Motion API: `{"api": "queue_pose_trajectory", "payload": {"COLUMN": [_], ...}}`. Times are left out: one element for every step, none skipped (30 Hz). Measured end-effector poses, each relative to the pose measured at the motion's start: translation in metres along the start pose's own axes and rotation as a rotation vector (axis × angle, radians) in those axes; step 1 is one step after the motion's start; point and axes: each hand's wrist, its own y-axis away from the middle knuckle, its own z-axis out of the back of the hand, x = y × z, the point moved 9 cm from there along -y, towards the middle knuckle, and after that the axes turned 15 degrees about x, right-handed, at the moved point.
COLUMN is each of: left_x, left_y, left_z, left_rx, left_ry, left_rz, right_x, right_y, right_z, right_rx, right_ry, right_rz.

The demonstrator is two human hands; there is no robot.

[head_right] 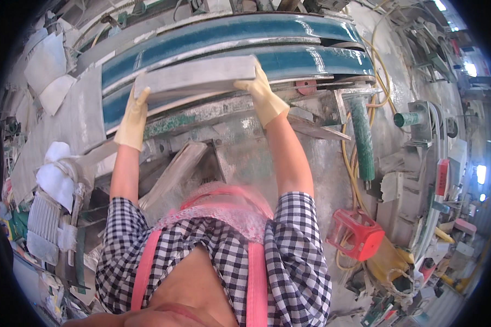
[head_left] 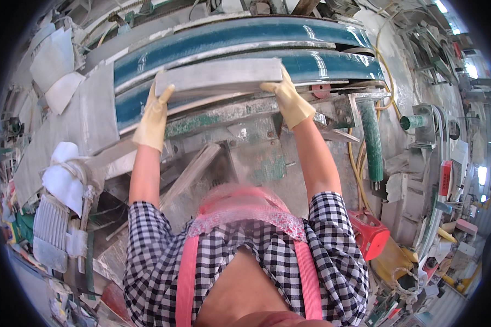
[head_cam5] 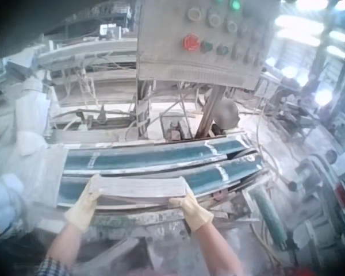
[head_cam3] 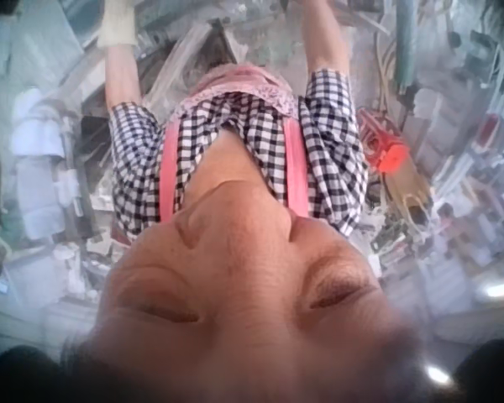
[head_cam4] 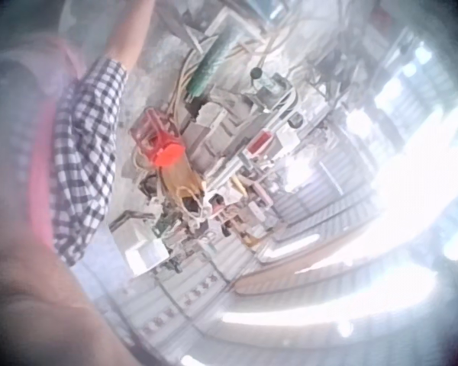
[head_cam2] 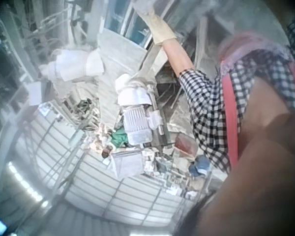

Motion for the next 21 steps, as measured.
{"api": "queue_pose_trajectory", "payload": {"left_x": [-0.012, 0.003, -0.018, -0.034, -0.037, -0.027, -0.026, -0.010, 0.006, 0.014, 0.022, 0.028, 0.030, 0.037, 0.038, 0.044, 0.058, 0.069, 0.084, 0.093, 0.103], "left_y": [0.001, 0.005, 0.001, 0.003, 0.001, -0.002, -0.004, -0.006, -0.006, -0.007, -0.007, -0.011, -0.016, -0.021, -0.024, -0.025, -0.024, -0.024, -0.020, -0.021, -0.021], "left_z": [0.001, 0.004, -0.001, -0.011, -0.009, -0.005, -0.002, 0.010, 0.014, 0.016, 0.019, 0.018, 0.017, 0.017, 0.023, 0.029, 0.039, 0.048, 0.061, 0.067, 0.074], "left_rx": [-0.008, -0.063, 0.047, 0.157, 0.195, 0.233, 0.263, 0.194, 0.160, 0.105, 0.070, 0.093, 0.120, 0.124, 0.102, 0.089, 0.121, 0.145, 0.136, 0.185, 0.199], "left_ry": [-0.142, 0.210, -0.183, -0.579, -0.692, -0.740, -0.713, -0.422, -0.133, -0.054, -0.152, -0.250, -0.347, -0.343, -0.311, -0.364, -0.493, -0.552, -0.608, -0.654, -0.744], "left_rz": [-0.056, 0.044, -0.047, -0.130, -0.117, 0.019, 0.036, 0.206, 0.317, 0.364, 0.435, 0.456, 0.439, 0.409, 0.363, 0.334, 0.445, 0.488, 0.587, 0.566, 0.561], "right_x": [-0.003, -0.003, -0.008, -0.007, -0.009, -0.009, -0.010, -0.008, -0.007, -0.006, -0.002, -0.001, 0.002, 0.004, 0.013, 0.016, 0.021, 0.025, 0.029, 0.039, 0.045], "right_y": [0.001, 0.000, 0.000, -0.002, -0.003, -0.005, -0.007, -0.009, -0.011, -0.012, -0.012, -0.013, -0.012, -0.014, -0.013, -0.015, -0.015, -0.016, -0.017, -0.016, -0.016], "right_z": [0.001, -0.001, 0.002, 0.002, 0.006, 0.009, 0.013, 0.014, 0.016, 0.021, 0.021, 0.024, 0.029, 0.031, 0.027, 0.031, 0.029, 0.028, 0.027, 0.024, 0.020], "right_rx": [-0.027, -0.012, -0.037, -0.016, -0.037, -0.028, -0.027, 0.003, 0.027, 0.017, 0.046, 0.048, 0.020, 0.031, 0.054, 0.043, 0.055, 0.077, 0.106, 0.100, 0.129], "right_ry": [-0.045, -0.083, -0.118, -0.111, -0.114, -0.108, -0.051, 0.014, 0.080, 0.152, 0.251, 0.339, 0.426, 0.562, 0.701, 0.820, 0.934, 1.004, 1.061, 1.118, 1.087], "right_rz": [-0.037, -0.020, -0.054, -0.026, -0.025, -0.005, -0.012, -0.007, -0.006, -0.021, -0.021, -0.040, -0.087, -0.118, -0.117, -0.150, -0.189, -0.205, -0.218, -0.155, -0.091]}}
